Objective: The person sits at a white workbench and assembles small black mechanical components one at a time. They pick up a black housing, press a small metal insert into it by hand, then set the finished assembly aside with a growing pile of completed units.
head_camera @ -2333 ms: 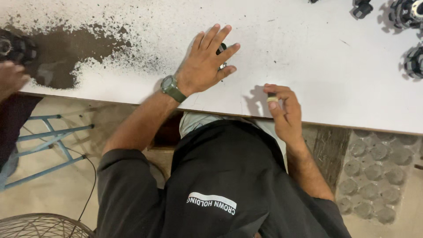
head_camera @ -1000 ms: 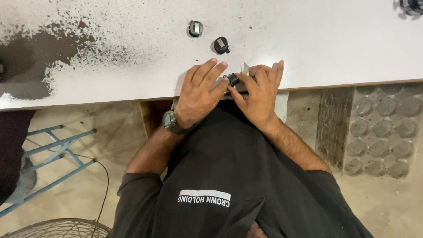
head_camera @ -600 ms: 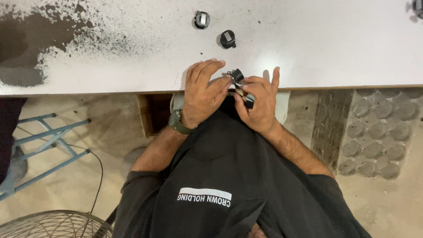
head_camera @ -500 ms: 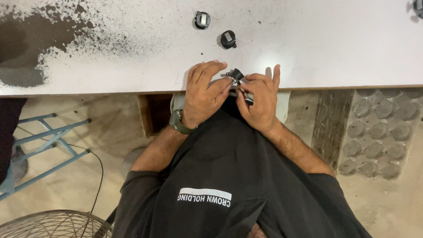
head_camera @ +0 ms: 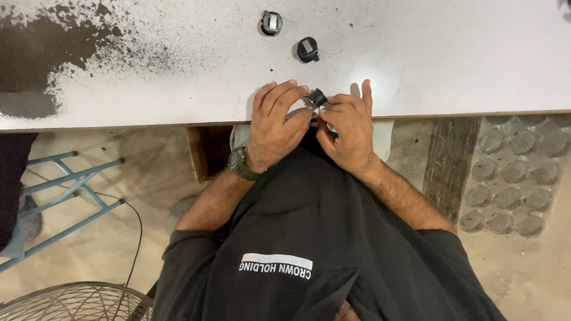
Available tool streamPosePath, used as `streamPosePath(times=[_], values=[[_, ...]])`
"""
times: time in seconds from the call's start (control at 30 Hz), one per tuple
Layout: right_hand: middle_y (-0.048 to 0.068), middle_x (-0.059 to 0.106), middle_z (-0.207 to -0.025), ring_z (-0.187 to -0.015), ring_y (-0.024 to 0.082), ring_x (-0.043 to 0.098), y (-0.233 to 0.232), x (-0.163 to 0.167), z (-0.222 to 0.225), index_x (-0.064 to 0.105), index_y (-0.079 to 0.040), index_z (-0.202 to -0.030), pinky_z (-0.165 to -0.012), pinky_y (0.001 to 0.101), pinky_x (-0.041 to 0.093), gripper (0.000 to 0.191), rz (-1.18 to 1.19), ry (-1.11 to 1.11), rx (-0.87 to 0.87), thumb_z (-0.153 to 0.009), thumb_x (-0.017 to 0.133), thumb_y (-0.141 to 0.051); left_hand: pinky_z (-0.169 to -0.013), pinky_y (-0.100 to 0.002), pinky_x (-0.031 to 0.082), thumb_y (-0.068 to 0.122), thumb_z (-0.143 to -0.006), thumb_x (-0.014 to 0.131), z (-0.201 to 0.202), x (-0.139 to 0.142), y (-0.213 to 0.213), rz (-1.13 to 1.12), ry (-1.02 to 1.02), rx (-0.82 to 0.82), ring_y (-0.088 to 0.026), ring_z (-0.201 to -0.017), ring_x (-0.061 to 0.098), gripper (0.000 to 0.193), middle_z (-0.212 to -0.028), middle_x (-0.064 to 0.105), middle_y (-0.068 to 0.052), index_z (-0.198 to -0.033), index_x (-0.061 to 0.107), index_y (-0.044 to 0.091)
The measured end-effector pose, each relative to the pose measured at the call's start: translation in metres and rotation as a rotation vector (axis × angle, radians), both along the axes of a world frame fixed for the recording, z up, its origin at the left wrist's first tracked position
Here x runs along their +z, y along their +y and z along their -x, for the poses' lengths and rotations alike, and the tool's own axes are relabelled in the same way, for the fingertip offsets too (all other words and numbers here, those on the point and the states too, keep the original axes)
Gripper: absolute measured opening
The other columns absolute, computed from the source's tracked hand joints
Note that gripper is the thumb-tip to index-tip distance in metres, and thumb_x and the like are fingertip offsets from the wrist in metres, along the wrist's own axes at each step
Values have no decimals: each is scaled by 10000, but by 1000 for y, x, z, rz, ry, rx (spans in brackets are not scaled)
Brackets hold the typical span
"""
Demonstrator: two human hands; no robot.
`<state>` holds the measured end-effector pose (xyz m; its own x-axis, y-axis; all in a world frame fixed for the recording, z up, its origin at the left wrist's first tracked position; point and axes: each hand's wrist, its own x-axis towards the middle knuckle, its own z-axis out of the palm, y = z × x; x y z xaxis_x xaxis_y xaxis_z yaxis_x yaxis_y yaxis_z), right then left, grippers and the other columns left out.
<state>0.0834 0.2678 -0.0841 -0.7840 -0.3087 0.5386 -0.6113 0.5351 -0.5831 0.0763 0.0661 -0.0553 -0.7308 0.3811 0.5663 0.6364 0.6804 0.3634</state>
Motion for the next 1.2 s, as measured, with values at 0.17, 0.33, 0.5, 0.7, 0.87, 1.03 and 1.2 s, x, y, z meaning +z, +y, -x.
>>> streamPosePath(times=[0.17, 0.33, 0.5, 0.7, 0.87, 1.03, 1.2], values=[[78, 658, -970, -1130, 293, 643, 0, 0, 0, 638, -56, -1022, -1274, 652, 173, 291, 6, -1, 5, -809, 785, 79, -1166, -511, 376, 101, -900, 825, 1, 1, 2, -68, -25, 18, -290, -1333, 529, 178, -1371, 591, -85, -1065, 759, 113], [65, 644, -956, -1137, 283, 646, -3, -2, 0, 635, -56, -1019, -1283, 648, 174, 274, 16, 4, -15, -841, 786, 88, -1182, -512, 363, 94, -887, 817, 2, 0, 3, -94, -173, 109, -255, -1290, 581, 149, -1275, 633, -41, -1015, 744, 118], [72, 644, -956, -1179, 306, 660, -4, -6, -1, 611, -54, -1057, -1271, 644, 170, 321, 29, 75, -5, -847, 794, 105, -1182, -517, 336, 85, -882, 792, 3, -1, 4, -87, -200, 138, -241, -1267, 599, 126, -1207, 684, -10, -978, 718, 114], [102, 649, -995, -1215, 316, 694, -8, -10, 0, 562, -43, -1126, -1290, 619, 207, 385, 45, 147, 75, -874, 772, 159, -1196, -514, 315, 76, -902, 761, 5, 0, 0, -101, -206, 113, -238, -1286, 600, 104, -1189, 726, -14, -980, 697, 99], [74, 643, -943, -1153, 291, 705, -13, -3, 1, 626, -41, -1053, -1271, 600, 219, 328, -10, 115, 26, -829, 765, 155, -1193, -523, 306, 81, -895, 755, 5, 0, -3, -109, -217, 99, -243, -1274, 603, 106, -1174, 724, -16, -986, 702, 93], [76, 653, -989, -1174, 286, 680, -15, 5, -1, 657, -40, -1088, -1279, 592, 260, 309, -44, 81, 9, -862, 769, 139, -1208, -532, 305, 80, -895, 744, 5, 4, -2, -129, -252, 85, -250, -1271, 607, 110, -1157, 714, -14, -993, 696, 94], [78, 613, -1020, -1199, 298, 642, 0, 15, -2, 703, -55, -1120, -1296, 612, 188, 308, -38, 92, 14, -866, 722, 119, -1211, -551, 312, 118, -936, 724, 10, 14, -5, -180, -318, 111, -291, -1324, 564, 136, -1252, 651, -74, -1055, 673, 75]])
